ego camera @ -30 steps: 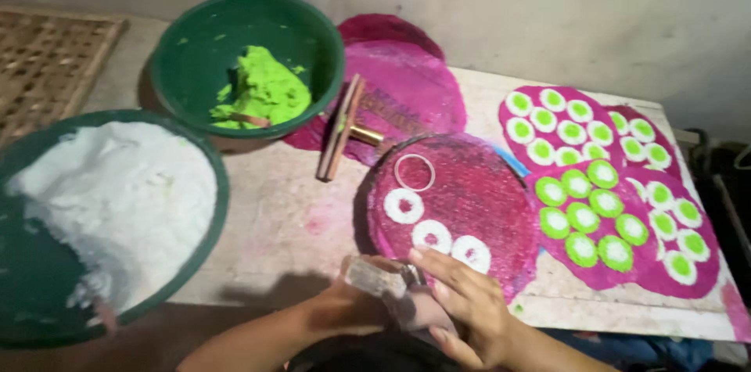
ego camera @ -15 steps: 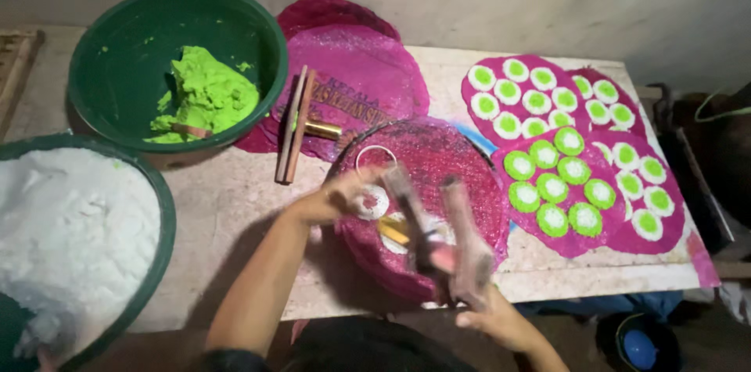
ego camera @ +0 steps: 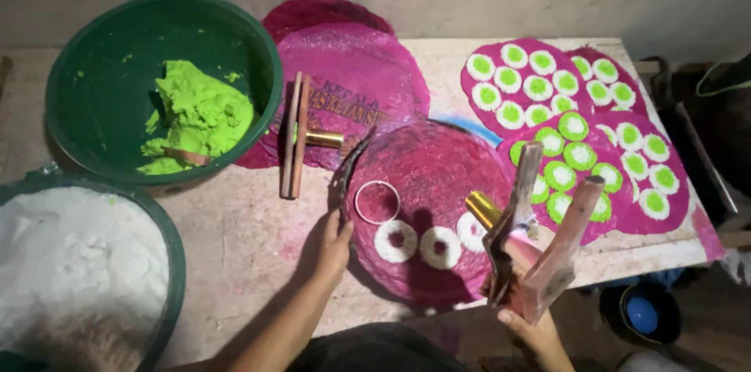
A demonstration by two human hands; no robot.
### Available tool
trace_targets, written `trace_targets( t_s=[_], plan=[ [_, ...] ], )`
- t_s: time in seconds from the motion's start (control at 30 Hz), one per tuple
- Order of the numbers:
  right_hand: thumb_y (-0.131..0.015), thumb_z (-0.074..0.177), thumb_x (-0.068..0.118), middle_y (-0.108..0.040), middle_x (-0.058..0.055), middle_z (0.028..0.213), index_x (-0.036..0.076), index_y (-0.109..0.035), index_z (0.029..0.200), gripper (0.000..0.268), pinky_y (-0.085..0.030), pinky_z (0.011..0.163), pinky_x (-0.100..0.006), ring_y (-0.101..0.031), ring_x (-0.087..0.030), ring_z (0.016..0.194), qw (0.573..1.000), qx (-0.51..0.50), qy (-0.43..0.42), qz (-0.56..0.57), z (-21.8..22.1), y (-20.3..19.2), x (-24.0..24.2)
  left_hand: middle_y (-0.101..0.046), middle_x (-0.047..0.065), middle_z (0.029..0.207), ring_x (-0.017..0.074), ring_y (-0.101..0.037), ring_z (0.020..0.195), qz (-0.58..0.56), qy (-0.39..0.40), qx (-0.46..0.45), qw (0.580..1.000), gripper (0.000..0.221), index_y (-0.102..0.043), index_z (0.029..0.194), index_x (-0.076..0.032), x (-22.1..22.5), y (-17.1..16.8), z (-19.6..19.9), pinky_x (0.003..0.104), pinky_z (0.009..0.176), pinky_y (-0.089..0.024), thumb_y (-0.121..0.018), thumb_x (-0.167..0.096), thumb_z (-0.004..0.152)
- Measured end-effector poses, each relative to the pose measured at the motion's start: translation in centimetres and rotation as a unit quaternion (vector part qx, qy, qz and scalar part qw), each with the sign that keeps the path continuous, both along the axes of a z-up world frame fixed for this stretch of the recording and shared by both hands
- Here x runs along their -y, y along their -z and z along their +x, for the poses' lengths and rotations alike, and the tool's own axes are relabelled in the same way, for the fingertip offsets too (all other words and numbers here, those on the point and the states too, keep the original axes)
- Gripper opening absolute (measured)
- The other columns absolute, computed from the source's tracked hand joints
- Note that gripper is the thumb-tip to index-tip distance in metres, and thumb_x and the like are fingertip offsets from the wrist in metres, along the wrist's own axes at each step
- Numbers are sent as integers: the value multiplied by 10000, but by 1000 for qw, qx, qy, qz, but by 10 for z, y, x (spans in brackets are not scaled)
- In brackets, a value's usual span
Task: The person prepares snacks by filling a wooden mold with green dough and white powder and then placing the items onto a tray.
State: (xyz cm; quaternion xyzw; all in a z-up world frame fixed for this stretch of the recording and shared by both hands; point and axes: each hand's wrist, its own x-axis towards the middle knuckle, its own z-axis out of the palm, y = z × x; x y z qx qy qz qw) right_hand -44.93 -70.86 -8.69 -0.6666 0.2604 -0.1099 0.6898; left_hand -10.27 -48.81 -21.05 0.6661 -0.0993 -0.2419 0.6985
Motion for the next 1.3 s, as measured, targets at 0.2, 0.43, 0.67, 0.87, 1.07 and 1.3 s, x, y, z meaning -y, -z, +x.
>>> trace_targets(
  t_s=[0.2, 0.43, 0.67, 0.87, 1.07, 1.3],
  plan=[
    [-765, 795, 294, -335, -185, 1624, -59, -195, 1593, 1042, -248, 1180, -439, -332, -281, 1493, 995, -64, 50, -54, 9, 2, -12, -364, 241, 1476, 392, -339, 1366, 259, 111, 312, 907, 1033, -259, 1539, -65, -40, -91, -5, 509, 1135, -299, -862, -239, 719],
    [-767, 795, 319, -402, -210, 1568, -49, -170, 1606, 1072, -309, 1162, -447, -422, -302, 1437, 998, -33, 40, -20, 35, -12, -24, -338, 262, 1549, 429, -243, 1483, 170, 321, 389, 846, 1182, -171, 1600, -71, -9, -132, 25, 552, 1219, -181, -896, -251, 684],
    [-776, 792, 313, -496, -197, 1475, -30, -212, 1596, 1040, -375, 1119, -449, -503, -309, 1359, 1000, -6, 17, 20, 44, -21, -29, -401, 235, 1478, 395, -285, 1457, 235, 348, 400, 815, 1208, -155, 1594, -89, 9, -115, 31, 592, 1223, -115, -897, -280, 661],
    [-729, 848, 399, -597, -188, 1321, -73, -378, 1492, 871, -432, 1061, -440, -578, -302, 1256, 998, -50, -28, -25, 56, -29, -27, -380, 213, 1540, 378, -267, 1501, 235, 371, 394, 807, 1204, -174, 1603, -78, 15, -126, 35, 568, 1247, -136, -906, -312, 676],
    [-161, 986, 584, -710, -189, 1140, 31, -426, 1468, 780, -537, 954, -409, -702, -278, 1036, 947, -106, -230, 200, 102, -61, -11, -321, 240, 1706, 387, -229, 1630, -447, 315, -289, 786, 910, -366, 1631, -33, 37, -162, 58, 516, 1353, -144, -699, -567, 973],
    [-181, 1029, 580, -743, -190, 1076, -34, -576, 1311, 783, -578, 912, -429, -724, -280, 981, 881, -272, -341, 182, 159, -110, 19, -601, 66, 1197, 250, -547, 1240, -652, 292, -283, 640, 535, -533, 1431, -123, 57, -160, 59, 457, 1245, -336, -650, -357, 964]
  ],
)
